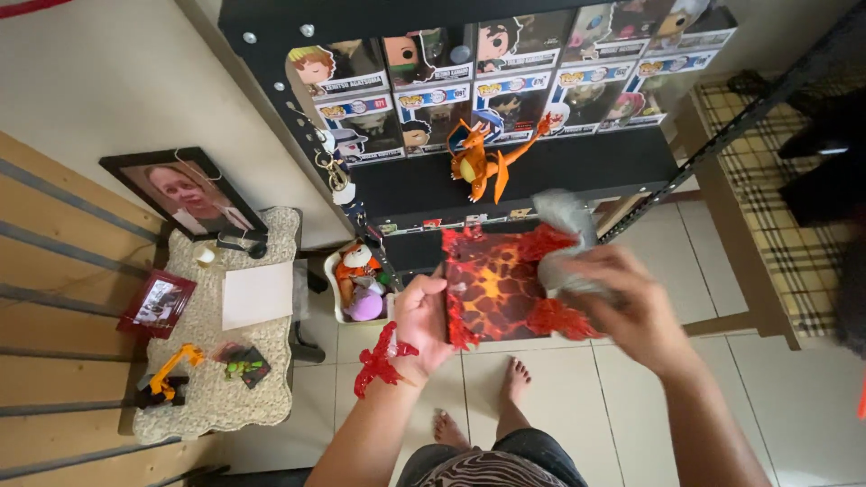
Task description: Dusting and arranging collectible action figures and boxes on a shelving unit.
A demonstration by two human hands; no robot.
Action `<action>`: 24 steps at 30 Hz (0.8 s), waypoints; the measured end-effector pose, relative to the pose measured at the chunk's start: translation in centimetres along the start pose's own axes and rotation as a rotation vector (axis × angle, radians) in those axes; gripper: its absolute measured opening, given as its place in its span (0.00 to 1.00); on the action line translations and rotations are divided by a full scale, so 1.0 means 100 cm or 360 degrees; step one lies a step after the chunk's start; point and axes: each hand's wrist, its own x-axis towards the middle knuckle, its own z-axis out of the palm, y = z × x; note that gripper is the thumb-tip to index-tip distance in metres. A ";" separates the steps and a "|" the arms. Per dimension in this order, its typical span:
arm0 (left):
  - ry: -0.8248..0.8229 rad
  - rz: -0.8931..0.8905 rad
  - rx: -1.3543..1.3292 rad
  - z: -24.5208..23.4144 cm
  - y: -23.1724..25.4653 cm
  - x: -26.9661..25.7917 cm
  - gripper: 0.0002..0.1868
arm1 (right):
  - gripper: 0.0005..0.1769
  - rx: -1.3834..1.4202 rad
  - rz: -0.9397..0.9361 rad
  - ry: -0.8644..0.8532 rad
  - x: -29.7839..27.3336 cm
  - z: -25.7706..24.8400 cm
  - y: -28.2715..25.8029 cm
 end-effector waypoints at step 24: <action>-0.0254 -0.0206 -0.0286 0.071 -0.015 -0.008 0.28 | 0.33 0.0366 -0.0244 -0.0070 -0.011 0.003 0.020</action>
